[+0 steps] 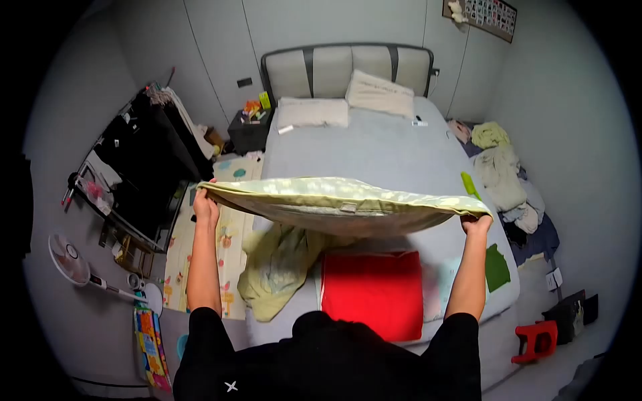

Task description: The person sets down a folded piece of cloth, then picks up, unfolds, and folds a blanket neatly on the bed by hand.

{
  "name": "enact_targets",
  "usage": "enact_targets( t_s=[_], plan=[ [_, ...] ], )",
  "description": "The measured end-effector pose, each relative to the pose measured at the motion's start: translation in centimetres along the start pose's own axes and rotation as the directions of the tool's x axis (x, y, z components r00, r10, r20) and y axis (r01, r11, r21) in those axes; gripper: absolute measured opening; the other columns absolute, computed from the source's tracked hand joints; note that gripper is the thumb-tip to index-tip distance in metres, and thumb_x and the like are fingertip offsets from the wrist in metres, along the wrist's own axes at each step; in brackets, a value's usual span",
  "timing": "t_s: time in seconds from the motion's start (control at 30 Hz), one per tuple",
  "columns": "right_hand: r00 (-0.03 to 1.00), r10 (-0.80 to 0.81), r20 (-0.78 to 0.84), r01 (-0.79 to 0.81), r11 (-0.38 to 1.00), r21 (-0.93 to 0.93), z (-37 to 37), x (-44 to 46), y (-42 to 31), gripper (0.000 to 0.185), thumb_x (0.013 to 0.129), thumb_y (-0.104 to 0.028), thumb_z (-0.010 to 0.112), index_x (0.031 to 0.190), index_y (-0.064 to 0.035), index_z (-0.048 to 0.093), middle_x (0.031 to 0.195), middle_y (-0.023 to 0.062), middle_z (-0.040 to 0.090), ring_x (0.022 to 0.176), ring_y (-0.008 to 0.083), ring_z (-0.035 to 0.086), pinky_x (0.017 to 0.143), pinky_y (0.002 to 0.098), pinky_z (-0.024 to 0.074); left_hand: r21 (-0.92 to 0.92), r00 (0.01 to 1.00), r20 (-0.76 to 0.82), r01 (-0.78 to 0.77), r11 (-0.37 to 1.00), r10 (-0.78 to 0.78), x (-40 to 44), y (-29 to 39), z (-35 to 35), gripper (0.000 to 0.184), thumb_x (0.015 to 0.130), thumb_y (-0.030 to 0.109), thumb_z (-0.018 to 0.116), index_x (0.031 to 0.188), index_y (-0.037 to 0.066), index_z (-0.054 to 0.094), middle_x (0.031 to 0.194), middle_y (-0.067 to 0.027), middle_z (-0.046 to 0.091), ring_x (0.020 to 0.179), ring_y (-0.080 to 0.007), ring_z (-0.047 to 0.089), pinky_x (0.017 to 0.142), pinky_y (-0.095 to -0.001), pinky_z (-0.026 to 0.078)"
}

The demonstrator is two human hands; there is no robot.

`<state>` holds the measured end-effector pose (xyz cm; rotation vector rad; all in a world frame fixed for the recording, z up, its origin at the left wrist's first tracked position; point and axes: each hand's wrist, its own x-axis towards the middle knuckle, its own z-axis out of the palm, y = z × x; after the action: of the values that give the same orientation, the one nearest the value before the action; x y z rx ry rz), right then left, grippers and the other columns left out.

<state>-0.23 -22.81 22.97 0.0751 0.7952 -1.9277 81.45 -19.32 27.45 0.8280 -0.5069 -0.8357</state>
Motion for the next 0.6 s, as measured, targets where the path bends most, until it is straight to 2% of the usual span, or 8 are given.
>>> enact_targets(
  t_s=[0.1, 0.17, 0.23, 0.27, 0.4, 0.5, 0.57, 0.6],
  plan=[
    [0.973, 0.136, -0.184, -0.164, 0.975, -0.147, -3.9, 1.2, 1.9, 0.043, 0.103, -0.028, 0.034, 0.133, -0.0047, 0.054, 0.138, 0.0175, 0.058, 0.123, 0.0348, 0.060, 0.103, 0.0558, 0.0475, 0.494, 0.983, 0.171, -0.140, 0.858, 0.062, -1.8, -2.9, -0.8, 0.021, 0.101, 0.015, 0.049, 0.114, 0.002, 0.061, 0.107, -0.0071, 0.065, 0.101, -0.0170, 0.058, 0.094, -0.0320, 0.043],
    [0.942, -0.121, -0.312, -0.063, 0.853, -0.518, -3.7, -0.1, 3.9, 0.041, 0.100, -0.029, 0.047, 0.134, -0.0065, 0.055, 0.138, 0.0116, 0.059, 0.120, 0.0272, 0.062, 0.099, 0.0491, 0.0481, 0.589, 0.949, 0.314, -0.187, 0.787, -0.009, -7.2, -2.0, 4.5, 0.019, 0.099, 0.013, 0.055, 0.113, 0.003, 0.062, 0.100, -0.0037, 0.065, 0.092, -0.0137, 0.058, 0.084, -0.0298, 0.047],
    [0.985, -0.159, -0.065, 0.048, 0.616, -0.786, -1.0, -4.4, 6.8, 0.044, 0.096, -0.028, 0.060, 0.135, -0.0074, 0.057, 0.133, 0.0068, 0.063, 0.115, 0.0205, 0.064, 0.095, 0.0391, 0.0479, 0.504, 0.845, 0.534, -0.303, 0.809, -0.016, -9.7, -4.8, 6.7, 0.018, 0.096, 0.009, 0.060, 0.112, 0.001, 0.064, 0.098, -0.0031, 0.066, 0.089, -0.0113, 0.060, 0.079, -0.0268, 0.049],
    [0.990, -0.048, 0.133, 0.135, 0.601, -0.788, 0.4, -7.3, 8.4, 0.044, 0.094, -0.027, 0.063, 0.134, -0.0083, 0.058, 0.129, 0.0069, 0.065, 0.113, 0.0185, 0.064, 0.092, 0.0356, 0.0483, 0.596, 0.799, 0.586, -0.312, 0.739, -0.135, -11.7, -4.5, 8.6, 0.017, 0.098, 0.008, 0.059, 0.112, 0.001, 0.065, 0.098, -0.0015, 0.066, 0.090, -0.0099, 0.059, 0.080, -0.0247, 0.048],
    [0.666, 0.418, 0.618, 0.367, 0.537, -0.759, 7.0, -19.8, 14.2, 0.051, 0.089, -0.021, 0.075, 0.135, -0.0058, 0.058, 0.123, 0.0102, 0.068, 0.114, 0.0193, 0.063, 0.096, 0.0337, 0.0487, 0.549, 0.730, 0.654, -0.279, 0.788, -0.197, -18.8, -6.0, 14.9, 0.014, 0.095, 0.006, 0.063, 0.106, -0.002, 0.068, 0.095, -0.0024, 0.070, 0.088, -0.0079, 0.061, 0.077, -0.0236, 0.048],
    [0.380, 0.433, 0.817, 0.705, 0.437, -0.559, 8.9, -27.0, 17.7, 0.060, 0.083, -0.015, 0.081, 0.137, -0.0028, 0.055, 0.126, 0.0125, 0.067, 0.122, 0.0249, 0.060, 0.106, 0.0381, 0.0456, 0.453, 0.683, 0.703, -0.212, 0.866, -0.201, -21.8, -6.6, 17.3, 0.015, 0.091, 0.002, 0.064, 0.105, -0.003, 0.069, 0.094, -0.0041, 0.071, 0.089, -0.0096, 0.064, 0.081, -0.0249, 0.050],
    [0.330, 0.436, 0.837, 0.780, 0.373, -0.502, 9.4, -29.5, 19.1, 0.064, 0.082, -0.015, 0.079, 0.140, -0.0048, 0.052, 0.127, 0.0154, 0.066, 0.123, 0.0271, 0.060, 0.105, 0.0374, 0.0453, 0.459, 0.646, 0.726, -0.203, 0.865, -0.234, -23.7, -5.7, 18.5, 0.018, 0.087, -0.001, 0.063, 0.104, -0.004, 0.069, 0.095, -0.0058, 0.072, 0.090, -0.0114, 0.066, 0.083, -0.0266, 0.052],
    [0.393, 0.390, 0.833, 0.779, 0.339, -0.527, 9.8, -30.9, 19.4, 0.050, 0.080, -0.010, 0.077, 0.127, -0.0059, 0.061, 0.108, 0.0161, 0.071, 0.104, 0.0242, 0.068, 0.090, 0.0356, 0.0520, 0.480, 0.646, 0.718, -0.188, 0.857, -0.260, -24.4, -5.8, 18.7, 0.019, 0.085, -0.002, 0.062, 0.102, -0.004, 0.069, 0.095, -0.0068, 0.072, 0.092, -0.0126, 0.066, 0.084, -0.0280, 0.052]
  ],
)
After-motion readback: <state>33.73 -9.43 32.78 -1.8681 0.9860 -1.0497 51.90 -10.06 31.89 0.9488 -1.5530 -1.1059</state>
